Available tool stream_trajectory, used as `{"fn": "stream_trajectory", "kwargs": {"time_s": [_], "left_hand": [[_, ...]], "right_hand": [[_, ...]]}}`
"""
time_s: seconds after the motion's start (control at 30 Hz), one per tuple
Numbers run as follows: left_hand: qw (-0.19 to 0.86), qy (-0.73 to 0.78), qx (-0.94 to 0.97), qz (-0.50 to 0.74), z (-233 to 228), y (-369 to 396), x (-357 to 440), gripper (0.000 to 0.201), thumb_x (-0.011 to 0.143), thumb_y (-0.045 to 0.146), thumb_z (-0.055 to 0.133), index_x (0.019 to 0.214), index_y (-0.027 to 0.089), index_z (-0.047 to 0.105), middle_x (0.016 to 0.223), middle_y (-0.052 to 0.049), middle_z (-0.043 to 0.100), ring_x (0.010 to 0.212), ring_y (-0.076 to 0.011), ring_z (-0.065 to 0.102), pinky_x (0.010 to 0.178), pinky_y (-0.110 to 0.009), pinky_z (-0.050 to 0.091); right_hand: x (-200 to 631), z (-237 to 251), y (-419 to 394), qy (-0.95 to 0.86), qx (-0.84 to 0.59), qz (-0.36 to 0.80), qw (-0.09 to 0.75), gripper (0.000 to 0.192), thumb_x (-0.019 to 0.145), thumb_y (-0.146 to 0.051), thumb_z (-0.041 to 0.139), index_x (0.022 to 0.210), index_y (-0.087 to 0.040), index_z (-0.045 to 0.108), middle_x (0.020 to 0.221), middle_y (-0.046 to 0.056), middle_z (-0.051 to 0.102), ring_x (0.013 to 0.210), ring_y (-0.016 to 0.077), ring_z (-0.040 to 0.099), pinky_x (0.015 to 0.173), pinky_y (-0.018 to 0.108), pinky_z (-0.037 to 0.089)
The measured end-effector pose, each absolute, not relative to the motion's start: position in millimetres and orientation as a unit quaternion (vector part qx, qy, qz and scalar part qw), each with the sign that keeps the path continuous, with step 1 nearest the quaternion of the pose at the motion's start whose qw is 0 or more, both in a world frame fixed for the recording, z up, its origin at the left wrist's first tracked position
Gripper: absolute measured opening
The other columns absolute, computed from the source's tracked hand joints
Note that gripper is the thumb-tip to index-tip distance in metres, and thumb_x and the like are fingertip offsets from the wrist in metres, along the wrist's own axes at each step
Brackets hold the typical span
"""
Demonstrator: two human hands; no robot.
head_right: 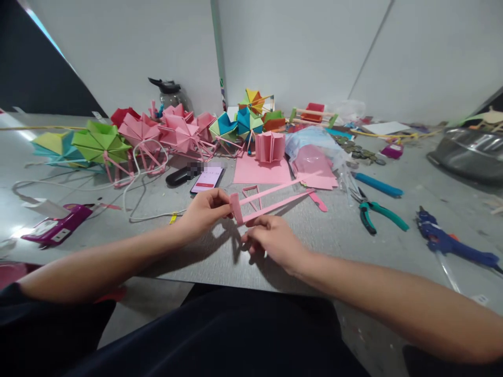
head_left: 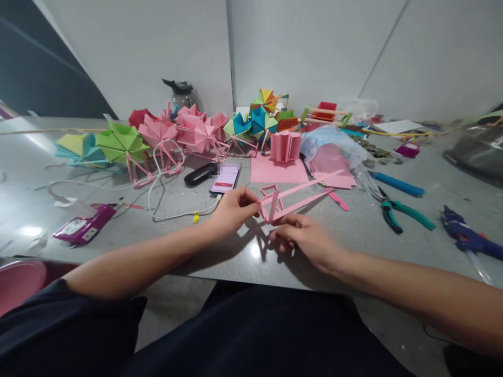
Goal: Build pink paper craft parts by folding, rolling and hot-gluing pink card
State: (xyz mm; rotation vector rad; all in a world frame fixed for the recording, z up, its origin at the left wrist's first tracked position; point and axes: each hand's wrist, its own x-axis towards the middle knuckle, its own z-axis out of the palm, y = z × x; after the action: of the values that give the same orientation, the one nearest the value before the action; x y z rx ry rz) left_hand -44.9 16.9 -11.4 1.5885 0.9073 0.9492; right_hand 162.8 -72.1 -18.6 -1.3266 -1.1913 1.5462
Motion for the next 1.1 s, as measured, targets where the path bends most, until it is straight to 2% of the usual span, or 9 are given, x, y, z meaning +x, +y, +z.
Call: {"fn": "stream_trajectory", "kwargs": {"time_s": [0.07,0.17,0.3,0.43,0.63,0.77,0.9,1.1], "left_hand": [[0.516,0.387,0.658,0.39,-16,17,-43,0.015,0.087,0.01,0.075,0.08,0.02,0.067,0.074,-0.001,0.074,0.067,-0.0136,0.068,0.064,-0.027,0.05],[0.517,0.39,0.654,0.391,-18,14,-39,0.017,0.087,0.007,0.074,0.079,0.02,0.067,0.074,-0.001,0.075,0.067,-0.0138,0.068,0.063,-0.027,0.05],[0.528,0.366,0.641,0.42,-14,9,-36,0.018,0.088,0.006,0.073,0.079,0.02,0.067,0.072,0.001,0.072,0.066,-0.0121,0.066,0.065,-0.027,0.052],[0.526,0.356,0.627,0.452,-10,4,-35,0.018,0.086,0.003,0.073,0.08,0.02,0.067,0.073,0.002,0.073,0.068,-0.0111,0.067,0.068,-0.026,0.054],[0.533,0.327,0.607,0.49,-8,-3,-35,0.016,0.088,0.008,0.076,0.083,0.019,0.065,0.079,0.001,0.075,0.072,-0.012,0.071,0.072,-0.027,0.06],[0.536,0.303,0.598,0.513,-9,-6,-35,0.02,0.092,0.017,0.082,0.086,0.02,0.062,0.084,0.0,0.076,0.073,-0.0126,0.073,0.073,-0.028,0.063],[0.483,0.275,0.625,0.548,-10,-10,-36,0.021,0.092,0.022,0.084,0.091,0.019,0.063,0.087,-0.001,0.076,0.075,-0.0125,0.072,0.074,-0.027,0.062],[0.405,0.233,0.684,0.561,-11,-15,-38,0.016,0.095,0.024,0.08,0.094,0.02,0.064,0.087,-0.001,0.073,0.077,-0.0128,0.071,0.074,-0.027,0.06]], "right_hand": [[167,-18,-67,-0.371,-0.51,0.664,0.401,0.017,0.088,-0.036,0.074,0.086,-0.02,0.07,0.083,0.01,0.08,0.053,0.0137,0.06,0.049,0.029,0.047],[171,-19,-61,-0.287,-0.508,0.682,0.441,0.028,0.091,-0.046,0.077,0.084,-0.021,0.068,0.069,0.004,0.074,0.047,0.0115,0.053,0.045,0.026,0.043],[168,-22,-58,-0.292,-0.507,0.652,0.482,0.04,0.081,-0.05,0.094,0.08,-0.021,0.065,0.068,0.0,0.07,0.049,0.0092,0.053,0.045,0.023,0.042],[163,-25,-60,-0.356,-0.487,0.607,0.517,0.05,0.071,-0.056,0.101,0.078,-0.022,0.065,0.071,-0.001,0.07,0.05,0.0082,0.054,0.046,0.023,0.043],[161,-26,-62,-0.439,-0.497,0.517,0.542,0.043,0.075,-0.052,0.098,0.089,-0.022,0.071,0.072,-0.001,0.071,0.054,0.0134,0.064,0.048,0.027,0.049],[160,-24,-64,-0.456,-0.472,0.536,0.531,0.042,0.072,-0.05,0.1,0.092,-0.022,0.075,0.084,0.004,0.078,0.061,0.017,0.072,0.049,0.028,0.051],[159,-25,-68,-0.478,-0.432,0.567,0.513,0.039,0.082,-0.055,0.095,0.098,-0.023,0.081,0.086,0.006,0.081,0.063,0.0176,0.073,0.052,0.03,0.054],[158,-31,-69,-0.474,-0.418,0.576,0.518,0.046,0.083,-0.067,0.093,0.084,-0.022,0.084,0.072,0.005,0.076,0.056,0.0162,0.068,0.051,0.03,0.052]]}}
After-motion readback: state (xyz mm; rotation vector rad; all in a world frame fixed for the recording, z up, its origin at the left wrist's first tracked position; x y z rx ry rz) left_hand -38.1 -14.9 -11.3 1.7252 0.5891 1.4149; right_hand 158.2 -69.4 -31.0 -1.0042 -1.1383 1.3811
